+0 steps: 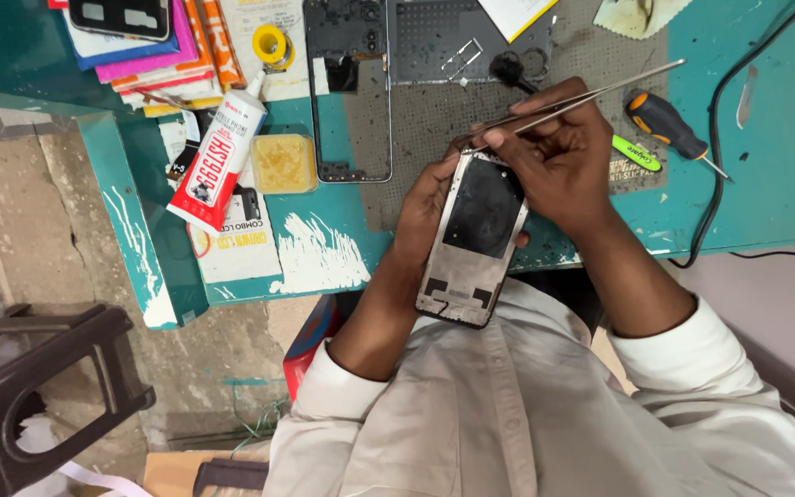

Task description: The person cleans the edges and internal components of a disassembled mobile phone using tweezers, a brush, and a liquid from a bottle. They repeatedly wipe the phone's frame and internal surfaces, then set the phone down on the workbench.

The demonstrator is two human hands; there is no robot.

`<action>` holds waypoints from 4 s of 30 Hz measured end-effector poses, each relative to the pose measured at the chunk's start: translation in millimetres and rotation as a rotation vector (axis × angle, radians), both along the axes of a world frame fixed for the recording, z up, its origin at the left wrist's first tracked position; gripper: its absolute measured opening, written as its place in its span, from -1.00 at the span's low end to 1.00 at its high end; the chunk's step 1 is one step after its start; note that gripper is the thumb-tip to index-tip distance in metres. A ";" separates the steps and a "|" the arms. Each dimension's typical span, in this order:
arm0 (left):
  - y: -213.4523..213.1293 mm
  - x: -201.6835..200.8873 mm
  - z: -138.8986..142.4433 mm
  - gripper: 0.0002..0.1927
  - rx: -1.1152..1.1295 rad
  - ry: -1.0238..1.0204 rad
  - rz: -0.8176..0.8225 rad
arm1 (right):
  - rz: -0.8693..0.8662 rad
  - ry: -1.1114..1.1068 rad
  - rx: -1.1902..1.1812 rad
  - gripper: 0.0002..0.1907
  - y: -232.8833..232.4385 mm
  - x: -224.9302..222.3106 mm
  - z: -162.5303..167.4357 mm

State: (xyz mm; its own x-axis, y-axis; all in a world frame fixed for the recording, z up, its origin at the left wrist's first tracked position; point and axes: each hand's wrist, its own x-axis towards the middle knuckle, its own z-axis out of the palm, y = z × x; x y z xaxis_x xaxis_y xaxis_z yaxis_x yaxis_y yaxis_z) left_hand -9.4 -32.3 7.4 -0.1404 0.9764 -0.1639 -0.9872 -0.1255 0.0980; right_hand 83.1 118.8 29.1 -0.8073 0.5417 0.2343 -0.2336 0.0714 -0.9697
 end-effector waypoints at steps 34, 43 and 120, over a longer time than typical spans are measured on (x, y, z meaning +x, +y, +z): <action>-2.6 1.8 11.2 -0.60 0.051 -0.035 0.006 | -0.030 0.004 -0.034 -0.74 1.8 1.3 -2.8; -3.4 0.9 10.2 -0.61 0.051 -0.051 0.003 | 0.000 -0.066 -0.063 -0.77 7.3 -2.1 -2.5; 3.5 2.8 6.6 -0.56 0.067 0.089 0.083 | -0.036 -0.077 0.174 -0.73 -25.2 4.1 32.0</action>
